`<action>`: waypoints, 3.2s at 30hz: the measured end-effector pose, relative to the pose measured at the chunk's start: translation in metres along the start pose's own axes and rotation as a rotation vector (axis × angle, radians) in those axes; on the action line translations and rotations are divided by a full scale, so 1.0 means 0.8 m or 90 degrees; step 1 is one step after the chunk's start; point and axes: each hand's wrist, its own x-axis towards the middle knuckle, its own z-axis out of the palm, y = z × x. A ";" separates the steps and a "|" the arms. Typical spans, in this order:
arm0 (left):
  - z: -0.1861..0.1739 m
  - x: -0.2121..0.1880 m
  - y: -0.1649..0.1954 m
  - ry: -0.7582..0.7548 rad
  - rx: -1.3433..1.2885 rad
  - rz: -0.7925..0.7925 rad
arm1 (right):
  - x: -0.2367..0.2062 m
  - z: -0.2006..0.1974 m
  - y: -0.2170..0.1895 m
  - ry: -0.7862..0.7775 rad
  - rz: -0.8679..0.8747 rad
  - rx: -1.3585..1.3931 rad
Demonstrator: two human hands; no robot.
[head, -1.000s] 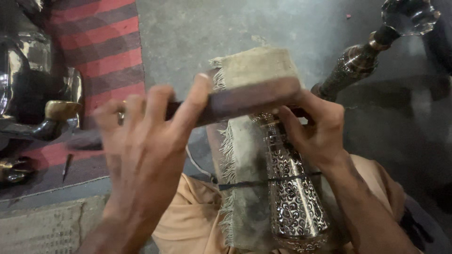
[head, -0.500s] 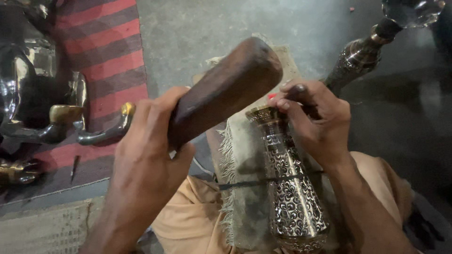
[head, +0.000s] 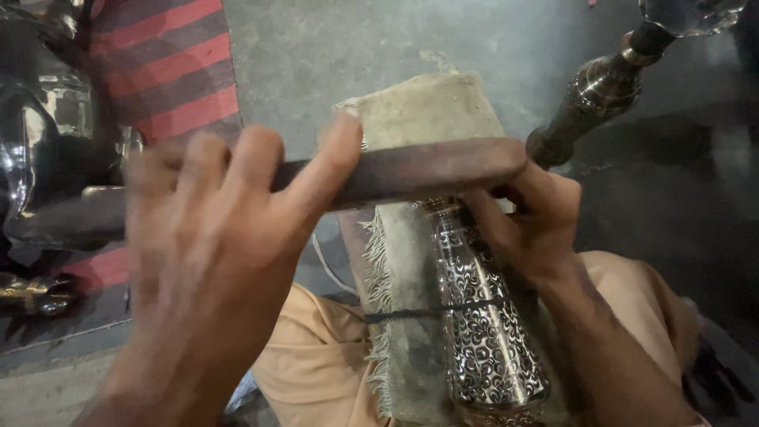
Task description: The person uses a wooden mallet and a small metal chisel to engrave decorative patterns onto a silver-colored metal vase. The vase is secured on a cushioned block, and the person repeatedly strikes the chisel to create intricate designs.
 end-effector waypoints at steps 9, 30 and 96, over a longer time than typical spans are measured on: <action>-0.003 -0.002 0.007 -0.053 0.171 -0.047 | 0.003 0.005 -0.003 0.015 0.045 0.139; 0.016 -0.007 0.004 -0.001 0.034 -0.037 | -0.007 0.006 0.001 0.026 0.032 0.071; -0.004 0.031 -0.002 -0.123 0.135 -0.004 | -0.003 0.015 0.002 0.077 0.122 0.328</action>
